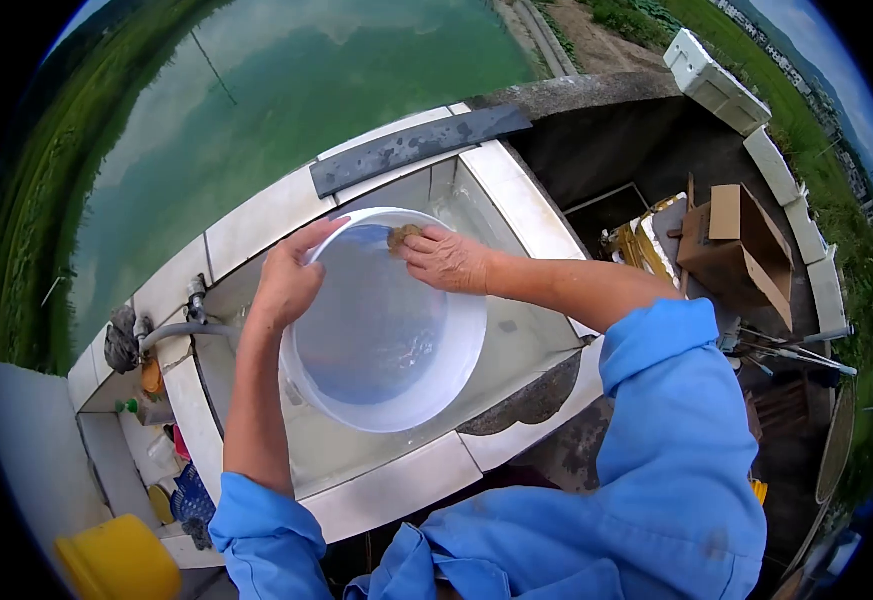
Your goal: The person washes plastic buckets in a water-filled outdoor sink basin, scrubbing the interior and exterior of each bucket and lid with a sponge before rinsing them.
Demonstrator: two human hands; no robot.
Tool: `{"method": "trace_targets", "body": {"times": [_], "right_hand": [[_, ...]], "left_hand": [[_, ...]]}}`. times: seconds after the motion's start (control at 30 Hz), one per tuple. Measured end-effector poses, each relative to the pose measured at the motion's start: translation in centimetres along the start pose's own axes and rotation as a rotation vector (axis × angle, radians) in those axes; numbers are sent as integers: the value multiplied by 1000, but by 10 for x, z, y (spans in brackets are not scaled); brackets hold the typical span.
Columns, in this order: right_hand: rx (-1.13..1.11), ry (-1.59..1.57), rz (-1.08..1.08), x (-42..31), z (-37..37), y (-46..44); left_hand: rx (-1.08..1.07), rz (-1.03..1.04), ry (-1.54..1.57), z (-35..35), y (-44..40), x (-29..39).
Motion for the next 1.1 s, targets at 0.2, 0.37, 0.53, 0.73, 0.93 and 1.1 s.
{"method": "trace_targets", "body": {"times": [0.2,0.37,0.53,0.73,0.93,1.1], "right_hand": [[-778,-1228,619,-127,20,-18],[334,-2051,1068,-121,-5,-110],[711,-857,913,-42,-20,-108],[163,-151,446,20,-11,-27],[-667,-594,611,-64,11,13],[-455,-1530,589,-126,46,-63]], "left_hand": [[194,119,-38,-4,9,-8],[364,109,-71,-1,14,-4],[377,59,-6,5,9,1],[432,154,-97,-4,3,-9],[420,127,-55,-8,5,-12],[474,187,-89,-9,8,-13]]}}
Point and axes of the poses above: each hand's wrist, its own y-axis away from the middle knuckle, its own z-axis out of the palm, x = y × z, the point moved 3 cm from there along -y, towards the middle knuckle, and after that the axes turned 2 degrees about -z, right-handed, at the moved point
